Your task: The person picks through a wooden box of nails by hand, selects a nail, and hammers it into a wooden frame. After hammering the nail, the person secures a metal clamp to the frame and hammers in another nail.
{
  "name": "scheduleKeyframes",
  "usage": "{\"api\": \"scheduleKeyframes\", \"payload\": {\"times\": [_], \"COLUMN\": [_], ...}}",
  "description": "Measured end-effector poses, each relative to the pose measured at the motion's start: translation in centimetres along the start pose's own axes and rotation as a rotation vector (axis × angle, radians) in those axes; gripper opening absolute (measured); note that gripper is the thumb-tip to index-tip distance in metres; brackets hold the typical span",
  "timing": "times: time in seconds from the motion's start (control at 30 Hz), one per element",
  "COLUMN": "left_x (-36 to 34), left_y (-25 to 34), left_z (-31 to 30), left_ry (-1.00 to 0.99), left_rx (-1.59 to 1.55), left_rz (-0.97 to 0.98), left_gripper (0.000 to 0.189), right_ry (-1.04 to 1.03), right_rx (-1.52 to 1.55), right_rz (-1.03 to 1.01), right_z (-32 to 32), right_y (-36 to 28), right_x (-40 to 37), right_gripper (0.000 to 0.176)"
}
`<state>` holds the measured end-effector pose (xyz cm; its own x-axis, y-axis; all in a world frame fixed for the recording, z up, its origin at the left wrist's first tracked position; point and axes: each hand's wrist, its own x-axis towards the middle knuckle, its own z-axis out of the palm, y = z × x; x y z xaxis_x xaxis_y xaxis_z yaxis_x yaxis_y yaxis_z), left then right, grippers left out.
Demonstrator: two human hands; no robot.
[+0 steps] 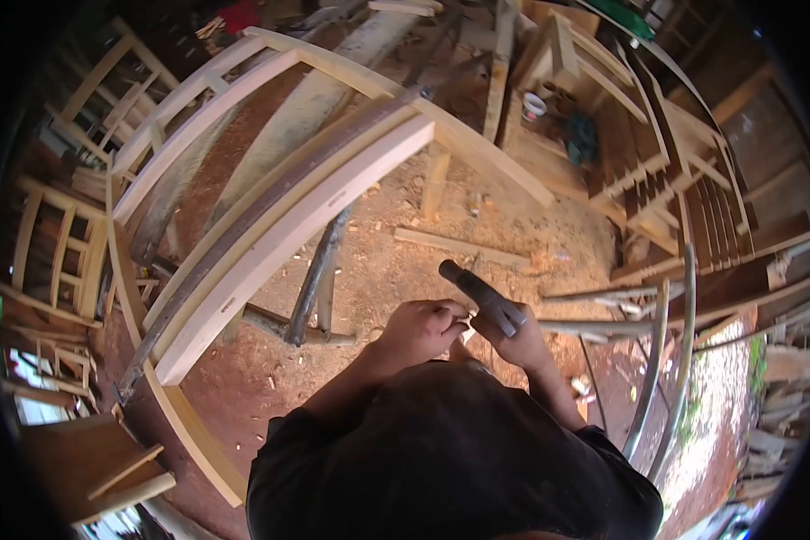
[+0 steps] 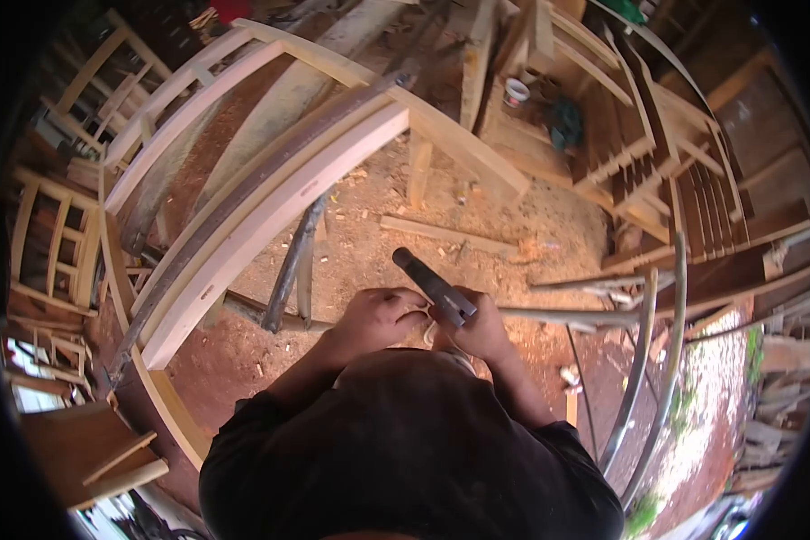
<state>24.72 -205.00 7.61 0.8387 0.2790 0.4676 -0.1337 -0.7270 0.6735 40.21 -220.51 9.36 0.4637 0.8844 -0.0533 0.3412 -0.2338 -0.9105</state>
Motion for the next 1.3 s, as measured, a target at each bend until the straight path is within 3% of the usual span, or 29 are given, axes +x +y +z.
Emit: {"api": "scheduleKeyframes", "payload": {"times": [0.03, 0.17, 0.27, 0.3, 0.33, 0.4, 0.43, 0.47, 0.53, 0.57, 0.6, 0.67, 0.77, 0.8, 0.87, 0.9, 0.93, 1.0, 1.13, 1.2, 1.3], "left_x": [1.5, 6.2, 8.5, 8.9, 9.1, 10.8, 11.8, 12.7, 13.7, 14.9, 16.2, 20.8, 27.6, 29.2, 30.6, 30.8, 30.9, 30.6, 30.1, 29.9, 30.1], "left_y": [-1.0, -2.7, -4.2, -5.4, -6.4, -8.1, -8.9, -10.5, -15.3, -17.6, -19.9, -23.0, -30.2, -33.4, -41.8, -44.2, -46.2, -47.3, -47.6, -47.9, -47.9], "left_z": [0.2, 1.3, 0.8, 0.9, 0.9, -0.1, -0.9, -1.7, -2.9, -4.5, -6.5, -11.5, -16.3, -16.9, -15.2, -14.2, -13.3, -12.3, -11.4, -10.9, -10.6], "left_ry": [-0.107, -0.039, 0.078, 0.068, 0.073, -0.085, -0.202, -0.209, -0.171, -0.051, 0.067, 0.19, 0.238, 0.219, 0.247, 0.241, 0.252, 0.253, 0.268, 0.289, 0.281], "left_rx": [0.065, 0.17, 0.179, 0.22, 0.216, 0.258, 0.296, 0.244, 0.217, 0.12, 0.021, -0.076, -0.019, -0.023, -0.197, -0.216, -0.153, -0.1, -0.181, -0.202, -0.219], "left_rz": [0.0, -0.18, -0.123, -0.127, -0.154, -0.19, -0.297, -0.259, -0.204, -0.262, -0.322, -0.495, -0.506, -0.532, -0.489, -0.489, -0.509, -0.542, -0.501, -0.452, -0.419], "left_gripper": [0.021, 0.01, 0.011, 0.01, 0.01, 0.023, 0.024, 0.024, 0.022, 0.019, 0.017, 0.014, 0.018, 0.021, 0.021, 0.021, 0.019, 0.018, 0.021, 0.02, 0.018], "right_ry": [-0.087, -0.166, -0.266, -0.4, -0.423, -0.375, -0.407, -0.389, -0.438, -0.276, -0.248, -0.069, -0.007, 0.022, -0.005, -0.03, -0.025, 0.103, 0.127, 0.052, -0.013], "right_rx": [-0.026, 0.025, 0.216, 0.218, 0.221, 0.281, 0.237, 0.258, -0.194, -0.096, -0.11, -0.099, 0.15, 0.264, 0.368, 0.326, 0.202, 0.072, 0.109, 0.118, 0.036], "right_rz": [0.018, -0.097, -0.19, -0.153, -0.139, -0.158, -0.093, -0.002, 0.247, 0.195, 0.218, 0.076, 0.082, -0.018, 0.195, 0.344, 0.37, 0.441, 0.505, 0.426, 0.494], "right_z": [-1.0, -3.5, -4.2, -5.1, -5.2, -4.8, -4.7, -4.7, -5.6, -5.6, -6.2, -7.7, -9.5, -9.4, -8.4, -7.2, -6.3, -5.0, -3.5, -3.1, -2.8], "right_y": [0.7, 1.1, 1.7, 0.2, -1.0, -2.4, -1.3, -0.4, -1.2, -1.1, -1.5, -2.8, -9.6, -10.9, -10.6, -7.7, -3.6, -2.7, -1.2, -1.8, -5.1], "right_x": [2.1, 9.0, 13.4, 15.3, 16.7, 19.1, 20.4, 21.7, 24.5, 25.1, 26.3, 28.4, 32.3, 33.5, 34.1, 33.8, 33.2, 32.5, 32.1, 33.2, 35.8], "right_gripper": [0.021, 0.024, 0.043, 0.056, 0.056, 0.062, 0.065, 0.06, 0.047, 0.036, 0.036, 0.026, 0.021, 0.027, 0.028, 0.023, 0.015, 0.015, 0.017, 0.018, 0.024]}}
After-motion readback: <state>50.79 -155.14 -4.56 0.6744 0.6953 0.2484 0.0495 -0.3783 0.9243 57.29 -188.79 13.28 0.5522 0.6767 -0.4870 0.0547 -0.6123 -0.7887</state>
